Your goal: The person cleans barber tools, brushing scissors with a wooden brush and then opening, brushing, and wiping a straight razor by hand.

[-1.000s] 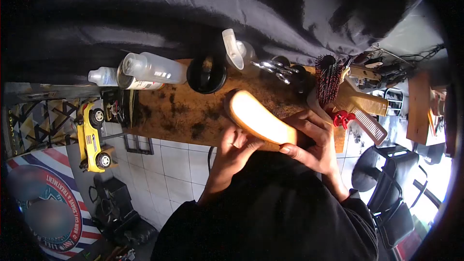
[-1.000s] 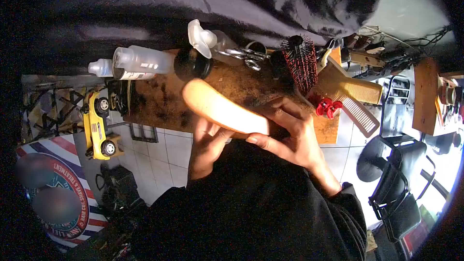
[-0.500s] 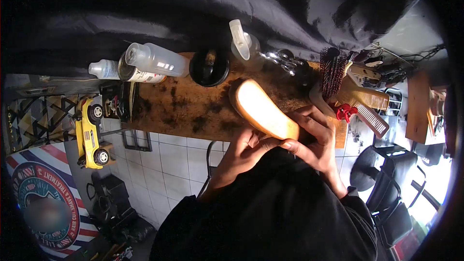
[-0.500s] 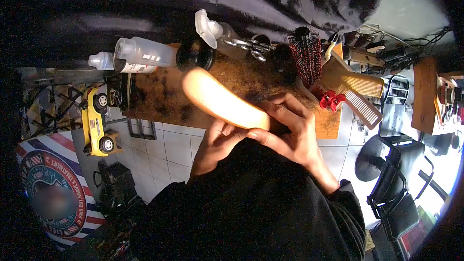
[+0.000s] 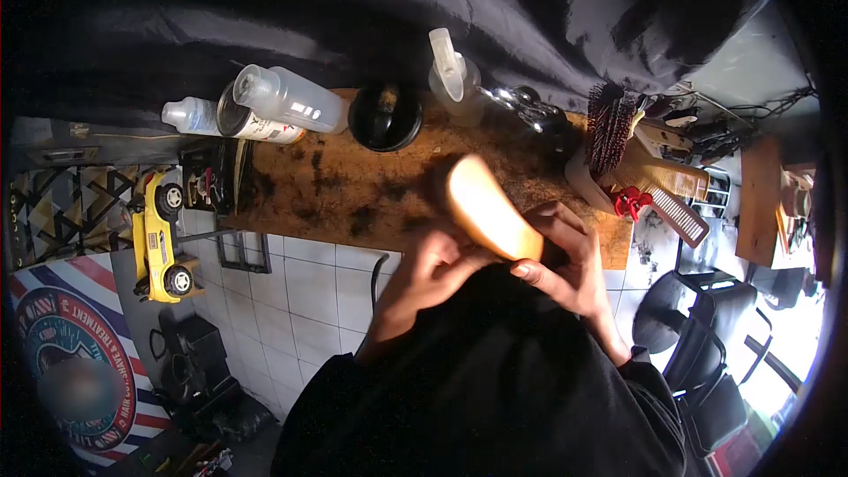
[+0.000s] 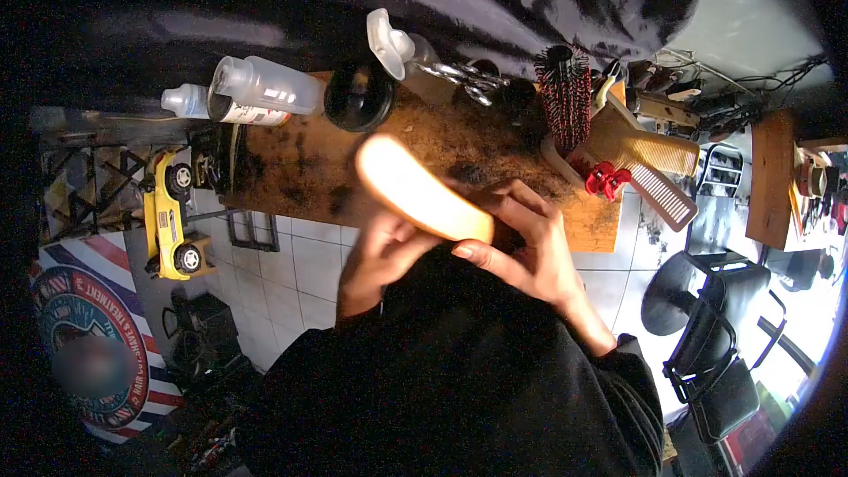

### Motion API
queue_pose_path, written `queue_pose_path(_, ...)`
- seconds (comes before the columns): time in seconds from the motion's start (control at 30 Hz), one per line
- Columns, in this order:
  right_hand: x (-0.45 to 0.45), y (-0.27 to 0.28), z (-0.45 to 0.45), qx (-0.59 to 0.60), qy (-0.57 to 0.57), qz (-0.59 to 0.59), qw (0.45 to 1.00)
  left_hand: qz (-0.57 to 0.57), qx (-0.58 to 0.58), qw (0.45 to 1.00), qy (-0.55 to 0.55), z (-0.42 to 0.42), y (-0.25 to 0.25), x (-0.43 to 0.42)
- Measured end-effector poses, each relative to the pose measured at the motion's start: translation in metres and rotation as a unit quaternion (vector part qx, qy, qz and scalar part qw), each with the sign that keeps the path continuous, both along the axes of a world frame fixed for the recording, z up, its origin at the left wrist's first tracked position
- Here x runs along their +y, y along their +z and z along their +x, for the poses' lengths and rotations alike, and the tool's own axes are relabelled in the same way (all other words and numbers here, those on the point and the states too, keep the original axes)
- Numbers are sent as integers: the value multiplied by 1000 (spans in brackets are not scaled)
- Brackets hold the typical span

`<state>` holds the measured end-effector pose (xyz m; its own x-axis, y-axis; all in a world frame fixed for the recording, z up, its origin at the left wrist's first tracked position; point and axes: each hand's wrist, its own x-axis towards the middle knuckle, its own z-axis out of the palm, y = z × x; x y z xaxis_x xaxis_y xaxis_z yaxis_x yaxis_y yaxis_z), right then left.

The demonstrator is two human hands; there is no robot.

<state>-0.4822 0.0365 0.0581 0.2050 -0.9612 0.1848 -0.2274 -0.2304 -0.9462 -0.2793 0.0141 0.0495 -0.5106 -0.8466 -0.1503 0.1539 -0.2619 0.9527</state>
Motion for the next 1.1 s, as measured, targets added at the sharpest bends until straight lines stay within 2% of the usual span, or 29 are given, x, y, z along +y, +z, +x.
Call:
queue_pose_path(0.03,-1,6,1,-6,-19,-4,1000,-11,-70,994,-86,-6,13,-2)
queue_pose_path(0.1,-2,9,0,-11,-41,-7,999,54,33,995,-79,-11,-3,6)
queue_pose_path(0.17,-2,7,-3,-13,-63,13,998,21,44,996,-77,-2,-5,3)
queue_pose_path(0.23,-2,6,-3,-15,-73,17,997,61,103,993,15,8,-6,2)
queue_pose_path(0.27,-2,4,-5,0,-72,21,997,-5,64,994,84,7,-3,-1)
queue_pose_path(0.3,0,3,-7,16,-70,24,997,49,-49,992,106,15,8,-4)
queue_pose_path(0.37,3,-1,-10,24,-56,29,998,34,101,982,156,21,-1,-12)
queue_pose_path(0.43,6,-2,-10,43,-16,54,998,24,105,973,206,18,6,-16)
queue_pose_path(0.5,6,-11,-3,3,-14,19,1000,-21,-1,987,156,28,-14,-10)
queue_pose_path(0.53,6,-9,-3,14,-11,20,1000,15,20,991,130,18,-14,-5)
queue_pose_path(0.57,5,-7,-3,26,-8,22,999,68,16,996,48,4,12,-3)
queue_pose_path(0.63,1,2,1,-11,-48,0,999,61,-41,996,-55,-6,-6,13)
queue_pose_path(0.7,1,1,2,-38,-103,29,993,54,-28,995,-83,-7,-19,17)
queue_pose_path(0.73,-2,8,1,-17,-118,21,993,61,36,995,-65,-14,-1,11)
queue_pose_path(0.77,-3,14,1,6,-134,14,991,121,49,991,11,-15,13,10)
queue_pose_path(0.83,9,0,-5,24,-128,38,991,113,17,988,104,2,6,2)
queue_pose_path(0.87,17,-17,-4,13,-139,8,990,107,43,974,195,7,0,-1)
queue_pose_path(0.9,21,-27,-3,2,-149,-23,989,111,131,960,221,13,-1,-4)
queue_pose_path(0.93,21,-11,-5,78,-87,-4,993,93,152,952,249,17,-1,-8)
queue_pose_path(0.97,27,-6,0,50,-69,33,996,76,171,943,276,21,-1,-10)
queue_pose_path(1.03,24,0,4,58,13,66,996,67,162,942,285,25,-1,-8)
queue_pose_path(1.1,25,-7,13,41,-5,56,998,52,136,973,179,25,-2,-3)
